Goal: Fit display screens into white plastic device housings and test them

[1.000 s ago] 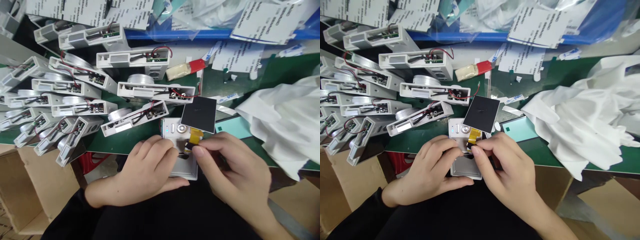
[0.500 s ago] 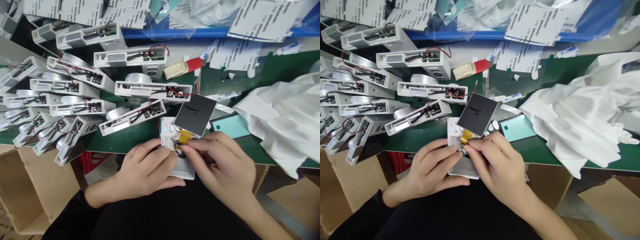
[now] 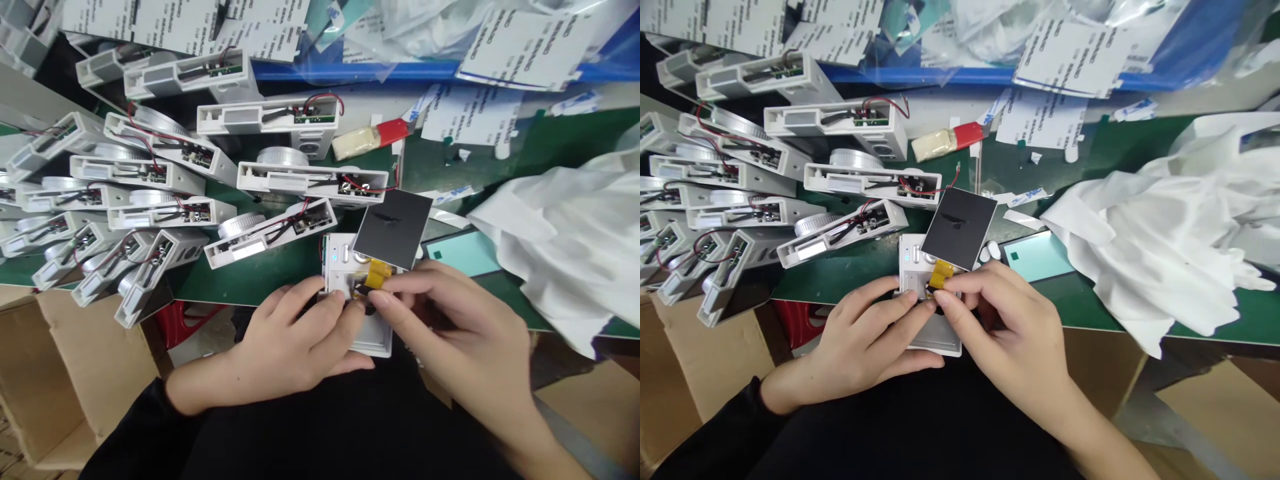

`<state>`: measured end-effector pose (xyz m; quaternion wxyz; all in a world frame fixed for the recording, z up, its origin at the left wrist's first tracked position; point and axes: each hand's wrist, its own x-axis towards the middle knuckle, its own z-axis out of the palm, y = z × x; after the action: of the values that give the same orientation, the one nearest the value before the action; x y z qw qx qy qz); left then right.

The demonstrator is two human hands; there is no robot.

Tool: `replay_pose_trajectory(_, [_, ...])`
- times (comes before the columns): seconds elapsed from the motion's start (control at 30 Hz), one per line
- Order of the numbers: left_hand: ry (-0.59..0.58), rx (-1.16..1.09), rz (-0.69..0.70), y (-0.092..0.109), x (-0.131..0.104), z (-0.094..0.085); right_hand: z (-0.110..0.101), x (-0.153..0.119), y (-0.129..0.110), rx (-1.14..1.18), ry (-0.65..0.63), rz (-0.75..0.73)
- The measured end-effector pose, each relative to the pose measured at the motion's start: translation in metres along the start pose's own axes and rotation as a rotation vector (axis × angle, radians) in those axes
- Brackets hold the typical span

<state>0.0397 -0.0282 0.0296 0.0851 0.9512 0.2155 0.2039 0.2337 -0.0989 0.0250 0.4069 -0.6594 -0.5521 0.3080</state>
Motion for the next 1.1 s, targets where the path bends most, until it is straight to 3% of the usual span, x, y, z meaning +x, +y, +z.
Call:
replay_pose_trajectory(0.2, [-0.005, 0.005, 0.008, 0.0, -0.002, 0.002, -0.009, 0.002, -0.001, -0.014, -0.098, 0.003])
replay_pose_trajectory(0.43, [0.054, -0.047, 0.003, -0.001, -0.007, 0.007, -0.011, 0.005, -0.004, -0.125, -0.117, -0.101])
replay_pose_trajectory(0.83, [0.035, -0.09, -0.053, 0.0, -0.006, 0.007, -0.016, 0.009, -0.011, -0.429, -0.146, -0.264])
replay_pose_trajectory(1.1, [-0.011, -0.098, -0.012, -0.002, -0.007, 0.003, -0.012, 0.008, -0.008, -0.324, -0.124, -0.207])
